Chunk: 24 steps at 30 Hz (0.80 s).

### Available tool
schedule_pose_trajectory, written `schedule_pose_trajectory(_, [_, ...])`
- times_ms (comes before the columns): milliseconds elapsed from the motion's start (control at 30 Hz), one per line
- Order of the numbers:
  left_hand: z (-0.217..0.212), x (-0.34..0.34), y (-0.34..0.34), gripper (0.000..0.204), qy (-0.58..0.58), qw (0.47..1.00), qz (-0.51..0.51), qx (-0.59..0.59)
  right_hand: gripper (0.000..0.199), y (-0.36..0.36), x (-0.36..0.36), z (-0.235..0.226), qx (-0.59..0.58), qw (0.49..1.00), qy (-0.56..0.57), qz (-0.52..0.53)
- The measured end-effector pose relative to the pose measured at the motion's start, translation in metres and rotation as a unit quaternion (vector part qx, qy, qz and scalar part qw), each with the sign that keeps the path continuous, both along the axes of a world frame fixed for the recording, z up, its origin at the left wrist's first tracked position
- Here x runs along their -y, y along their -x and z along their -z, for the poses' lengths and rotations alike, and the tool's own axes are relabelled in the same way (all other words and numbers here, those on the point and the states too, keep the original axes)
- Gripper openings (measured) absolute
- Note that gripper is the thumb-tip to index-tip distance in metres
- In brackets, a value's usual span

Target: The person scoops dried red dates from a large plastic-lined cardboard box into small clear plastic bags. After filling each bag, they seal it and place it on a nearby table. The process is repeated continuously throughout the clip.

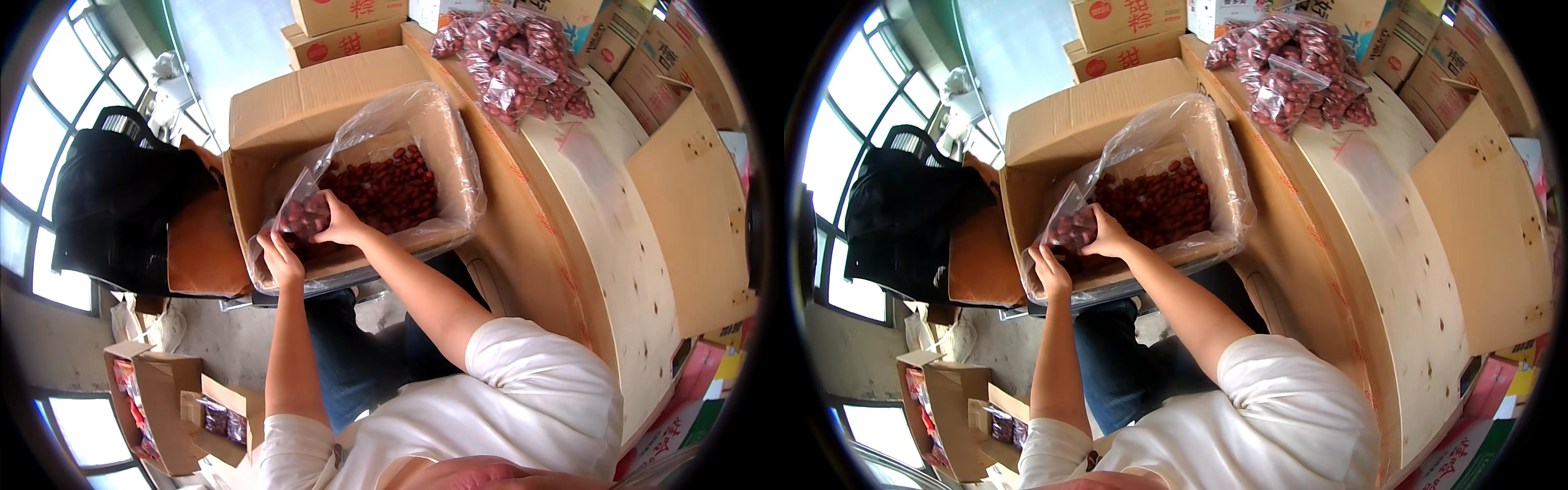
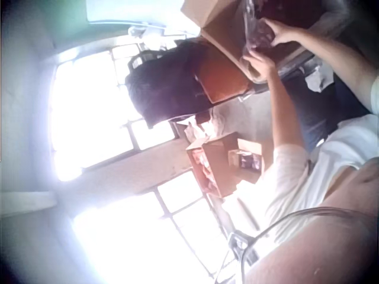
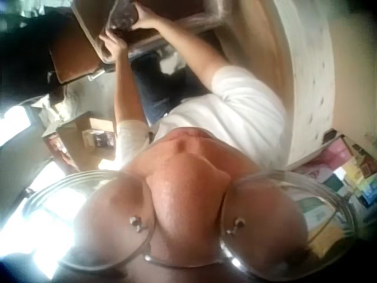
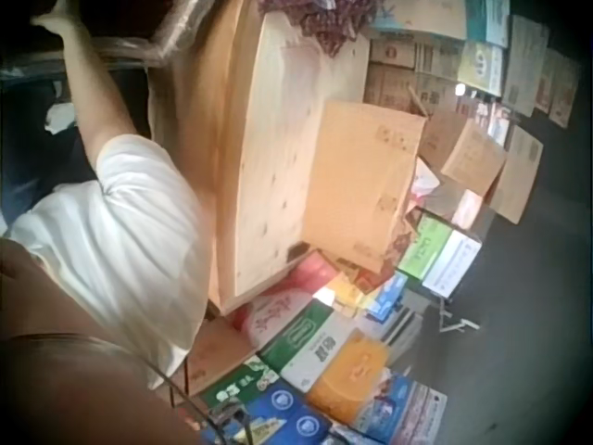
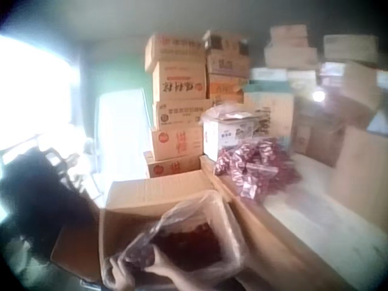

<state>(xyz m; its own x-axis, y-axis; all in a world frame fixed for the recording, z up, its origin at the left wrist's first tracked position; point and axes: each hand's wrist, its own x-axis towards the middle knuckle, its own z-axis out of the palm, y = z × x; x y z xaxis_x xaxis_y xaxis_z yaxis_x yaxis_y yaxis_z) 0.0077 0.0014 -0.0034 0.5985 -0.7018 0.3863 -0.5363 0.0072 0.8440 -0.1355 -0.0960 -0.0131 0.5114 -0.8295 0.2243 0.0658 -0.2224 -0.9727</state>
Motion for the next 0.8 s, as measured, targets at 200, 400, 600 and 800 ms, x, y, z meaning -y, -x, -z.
schedule_pose_trajectory(200, [-0.003,0.003,-0.002,0.040,-0.218,0.969,0.018,0.117,0.080,0.016,0.016,-0.035,0.239,0.965,-0.062,0.082])
schedule_pose_trajectory(400, [0.004,0.004,-0.003,0.025,-0.259,0.953,0.028,0.156,0.072,0.100,0.018,-0.145,0.379,0.914,-0.026,0.142])
schedule_pose_trajectory(600, [0.000,0.006,0.003,0.017,-0.248,0.955,0.031,0.163,0.090,0.240,0.065,-0.242,0.386,0.825,0.111,0.397])
schedule_pose_trajectory(800, [0.001,0.009,-0.001,0.015,-0.211,0.962,0.046,0.169,0.084,0.410,0.125,-0.291,0.380,0.628,0.328,0.595])
